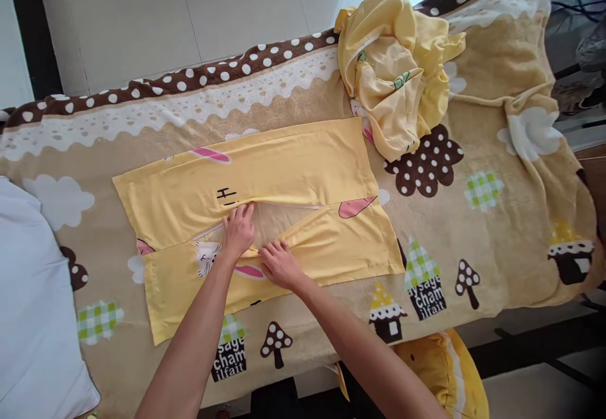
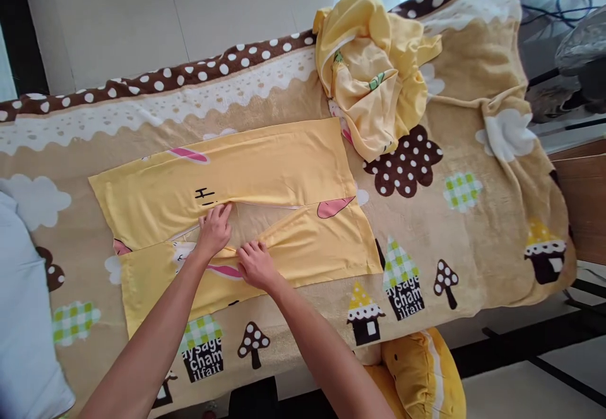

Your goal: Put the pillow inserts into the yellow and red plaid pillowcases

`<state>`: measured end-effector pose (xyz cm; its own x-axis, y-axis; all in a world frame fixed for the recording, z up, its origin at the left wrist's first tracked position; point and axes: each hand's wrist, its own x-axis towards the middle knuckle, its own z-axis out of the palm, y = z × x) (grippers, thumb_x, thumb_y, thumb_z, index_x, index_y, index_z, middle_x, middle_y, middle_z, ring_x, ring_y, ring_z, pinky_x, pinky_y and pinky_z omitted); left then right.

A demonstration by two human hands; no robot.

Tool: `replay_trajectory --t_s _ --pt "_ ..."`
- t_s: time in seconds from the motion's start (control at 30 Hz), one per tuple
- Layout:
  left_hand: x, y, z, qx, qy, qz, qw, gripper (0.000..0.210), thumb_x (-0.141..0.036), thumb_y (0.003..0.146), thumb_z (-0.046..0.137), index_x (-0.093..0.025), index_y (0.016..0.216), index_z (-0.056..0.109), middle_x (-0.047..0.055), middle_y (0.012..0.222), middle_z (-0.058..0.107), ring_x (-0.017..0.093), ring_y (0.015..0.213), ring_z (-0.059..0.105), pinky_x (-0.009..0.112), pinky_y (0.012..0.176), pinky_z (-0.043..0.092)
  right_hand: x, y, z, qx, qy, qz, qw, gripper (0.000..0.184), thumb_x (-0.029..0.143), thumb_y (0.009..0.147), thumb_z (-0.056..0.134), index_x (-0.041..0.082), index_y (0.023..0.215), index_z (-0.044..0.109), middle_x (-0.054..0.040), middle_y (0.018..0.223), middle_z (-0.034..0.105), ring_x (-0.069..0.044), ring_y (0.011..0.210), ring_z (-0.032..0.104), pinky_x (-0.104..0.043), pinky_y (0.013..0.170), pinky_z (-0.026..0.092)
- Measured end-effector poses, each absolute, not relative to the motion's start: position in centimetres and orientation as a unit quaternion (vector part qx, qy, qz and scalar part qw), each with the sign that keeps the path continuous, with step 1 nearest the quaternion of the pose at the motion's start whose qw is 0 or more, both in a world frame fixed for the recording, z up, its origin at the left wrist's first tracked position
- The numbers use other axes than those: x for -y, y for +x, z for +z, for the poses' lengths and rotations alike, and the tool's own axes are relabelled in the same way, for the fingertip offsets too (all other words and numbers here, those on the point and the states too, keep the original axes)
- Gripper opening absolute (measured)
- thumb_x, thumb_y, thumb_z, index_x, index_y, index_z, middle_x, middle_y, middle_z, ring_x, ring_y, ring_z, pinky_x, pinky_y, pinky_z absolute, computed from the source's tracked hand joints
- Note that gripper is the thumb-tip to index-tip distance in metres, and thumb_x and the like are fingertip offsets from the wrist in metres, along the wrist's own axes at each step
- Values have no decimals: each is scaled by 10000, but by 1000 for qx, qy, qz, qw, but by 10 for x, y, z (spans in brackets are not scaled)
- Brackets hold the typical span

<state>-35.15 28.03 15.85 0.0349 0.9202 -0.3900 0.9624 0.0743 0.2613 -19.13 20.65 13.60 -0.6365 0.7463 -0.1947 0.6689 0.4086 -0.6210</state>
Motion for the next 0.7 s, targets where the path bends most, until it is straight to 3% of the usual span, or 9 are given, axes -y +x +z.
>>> replay_trajectory --t_s 0.1,0.23,0.37,0.47,0.57,0.7 --pt "-285 -345 155 -733 633 -11 249 624 -201 857 459 -179 1478 412 189 1474 456 348 1309 451 558 1058 364 -188 -179 133 832 -420 355 68 155 266 928 526 178 1041 586 -84 1018 641 -233 981 497 -383 947 289" --pt "-280 -335 154 -821 501 158 225 626 -207 844 478 -146 1465 427 198 1472 450 320 1351 431 515 1101 359 -186 -172 131 803 -423 415 70 130 251 922 522 186 978 620 -69 938 666 -217 925 540 -372 897 350" --pt "-212 -355 161 -791 444 292 302 404 -305 870 472 -162 1197 660 143 1205 659 245 1155 596 407 1028 454 -188 -160 142 778 -416 448 143 273 179 894 508 184 1146 614 -95 1143 688 -222 1081 575 -389 970 387" --pt "-120 -406 168 -831 284 352 325 344 -412 798 584 -157 992 709 123 1039 714 255 1029 652 401 945 501 -175 -133 156 776 -426 428 179 392 181 908 466 198 1287 564 -114 1330 620 -238 1256 523 -431 1041 390" --pt "-26 -479 183 -872 14 406 272 332 -397 711 649 -166 948 673 82 901 710 245 901 674 378 822 525 -146 -84 167 746 -481 440 137 341 249 909 451 254 1186 650 -98 1152 710 -261 1085 637 -454 927 489" --pt "53 -576 231 -797 -192 521 239 216 -362 758 565 -223 919 600 63 1084 676 215 1015 655 391 899 512 -111 -27 194 638 -607 469 63 128 402 784 627 333 830 725 -61 825 731 -309 771 692 -475 694 564"
